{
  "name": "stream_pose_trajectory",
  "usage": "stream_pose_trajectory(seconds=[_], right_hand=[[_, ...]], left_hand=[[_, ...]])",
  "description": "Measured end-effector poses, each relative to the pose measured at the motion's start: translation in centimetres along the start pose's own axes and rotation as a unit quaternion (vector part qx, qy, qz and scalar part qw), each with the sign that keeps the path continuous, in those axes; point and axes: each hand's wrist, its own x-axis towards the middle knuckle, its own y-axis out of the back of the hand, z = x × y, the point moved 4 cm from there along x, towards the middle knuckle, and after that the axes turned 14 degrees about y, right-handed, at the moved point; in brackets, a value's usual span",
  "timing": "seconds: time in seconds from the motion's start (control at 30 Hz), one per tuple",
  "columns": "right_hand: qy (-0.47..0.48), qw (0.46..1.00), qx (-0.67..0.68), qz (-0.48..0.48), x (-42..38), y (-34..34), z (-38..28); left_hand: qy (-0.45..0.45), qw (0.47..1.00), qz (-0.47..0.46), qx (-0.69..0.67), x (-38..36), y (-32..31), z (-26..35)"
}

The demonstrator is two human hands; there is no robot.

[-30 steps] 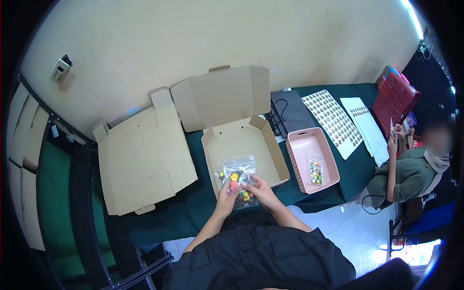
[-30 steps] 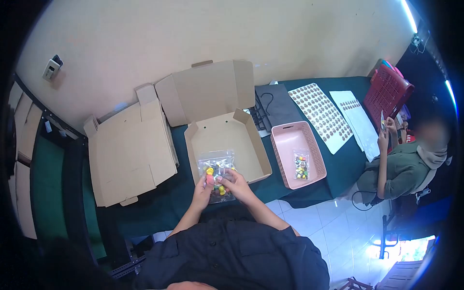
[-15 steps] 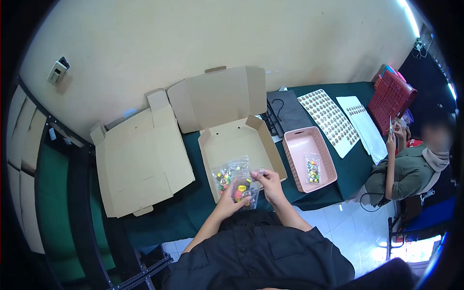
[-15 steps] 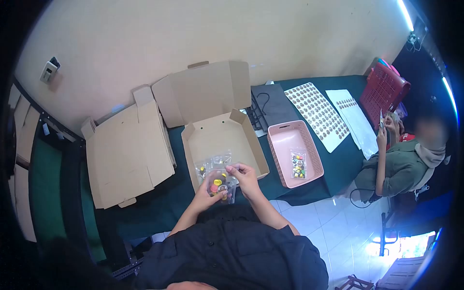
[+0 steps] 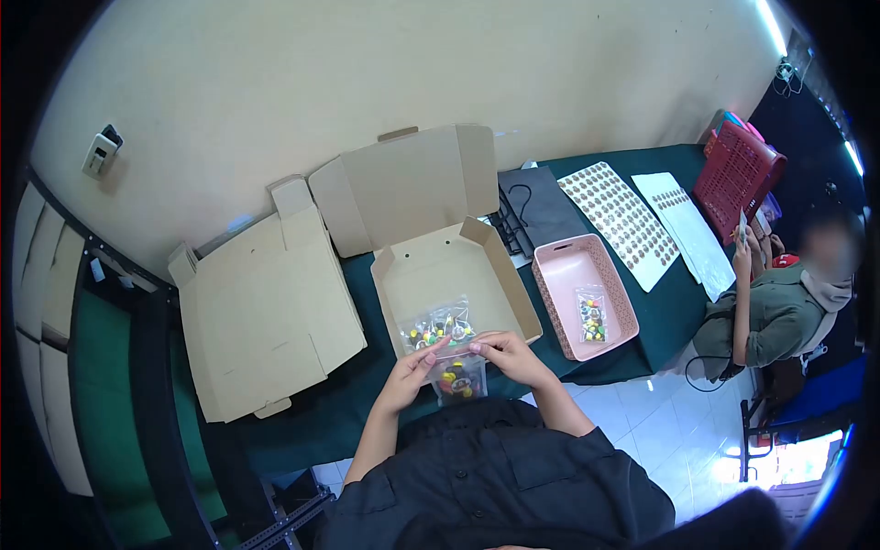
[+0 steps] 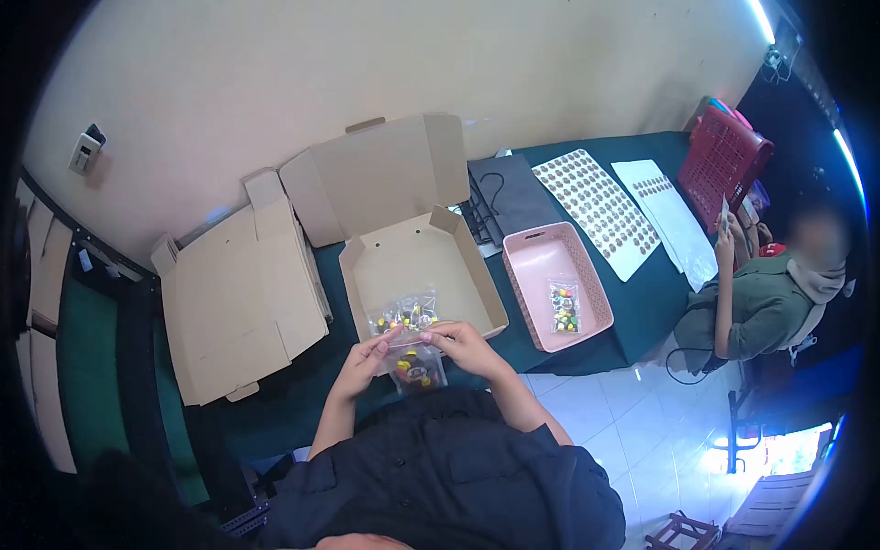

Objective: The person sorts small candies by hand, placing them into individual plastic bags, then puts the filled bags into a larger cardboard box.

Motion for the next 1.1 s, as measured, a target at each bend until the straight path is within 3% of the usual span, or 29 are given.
stream_pose_trajectory(seconds=[0.07, 0.2, 0.27, 0.33, 0.4, 0.47, 0.53, 0.6, 0.63, 0.7, 0.73, 0.8, 0.87, 0.93, 1.07, 1.1], right_hand=[[0.007, 0.999, 0.02, 0.049, 0.0, 0.2, 0.6], [0.045, 0.98, -0.011, 0.191, 0.4, 0.7, 0.2], [0.058, 0.98, -0.038, 0.189, 0.6, -0.3, -0.4], [0.134, 0.973, -0.115, 0.152, 0.7, -1.9, -0.9], [0.178, 0.96, -0.171, 0.129, 1.1, -2.9, -1.4], [0.172, 0.95, -0.211, 0.154, 1.0, -3.5, -1.7], [0.186, 0.938, -0.229, 0.181, 1.3, -3.5, -2.5], [0.131, 0.922, -0.103, 0.35, 1.1, -2.8, -2.8], [0.131, 0.923, -0.102, 0.348, 1.1, -2.3, -2.3], [0.085, 0.98, -0.079, 0.163, 1.4, -1.9, -0.6], [0.086, 0.98, -0.078, 0.162, 1.0, -1.4, -0.4], [-0.043, 0.982, 0.056, 0.177, 0.6, -0.8, 1.0], [-0.016, 0.984, 0.056, 0.17, 0.6, -0.4, 1.3], [0.008, 0.985, 0.081, 0.154, 0.6, -0.2, 1.3], [-0.012, 0.987, 0.092, 0.131, 0.5, -0.1, 1.1], [-0.008, 0.987, 0.093, 0.128, 0.5, 0.0, 1.1]], left_hand=[[-0.076, 0.995, 0.06, -0.015, 0.0, 0.4, 0.0], [-0.12, 0.979, 0.16, -0.037, -0.2, 0.9, 1.1], [-0.103, 0.987, 0.12, 0.025, 0.5, 0.9, -0.3], [-0.062, 0.99, 0.109, -0.056, 0.1, -1.6, 0.5], [-0.154, 0.982, 0.104, -0.015, 0.2, -2.5, 0.5], [-0.145, 0.981, 0.124, -0.047, -0.1, -2.8, 0.4], [-0.068, 0.983, 0.153, -0.076, 0.2, -2.3, -0.6], [-0.073, 0.982, 0.155, -0.084, 0.0, -2.4, -0.5], [-0.077, 0.981, 0.156, -0.09, -0.2, -2.4, -0.4], [-0.086, 0.976, 0.19, -0.064, -0.6, -2.5, 0.3], [-0.095, 0.97, 0.222, -0.037, -0.8, -2.4, 0.5], [-0.119, 0.962, 0.245, 0.031, -0.9, -2.0, 0.6], [-0.139, 0.949, 0.264, 0.098, -1.0, -2.0, 0.7], [-0.14, 0.954, 0.265, 0.002, -1.1, -2.0, 1.0], [-0.163, 0.953, 0.256, 0.004, -0.9, -1.5, 1.1], [-0.124, 0.964, 0.235, -0.026, -0.8, -1.2, 0.9]])
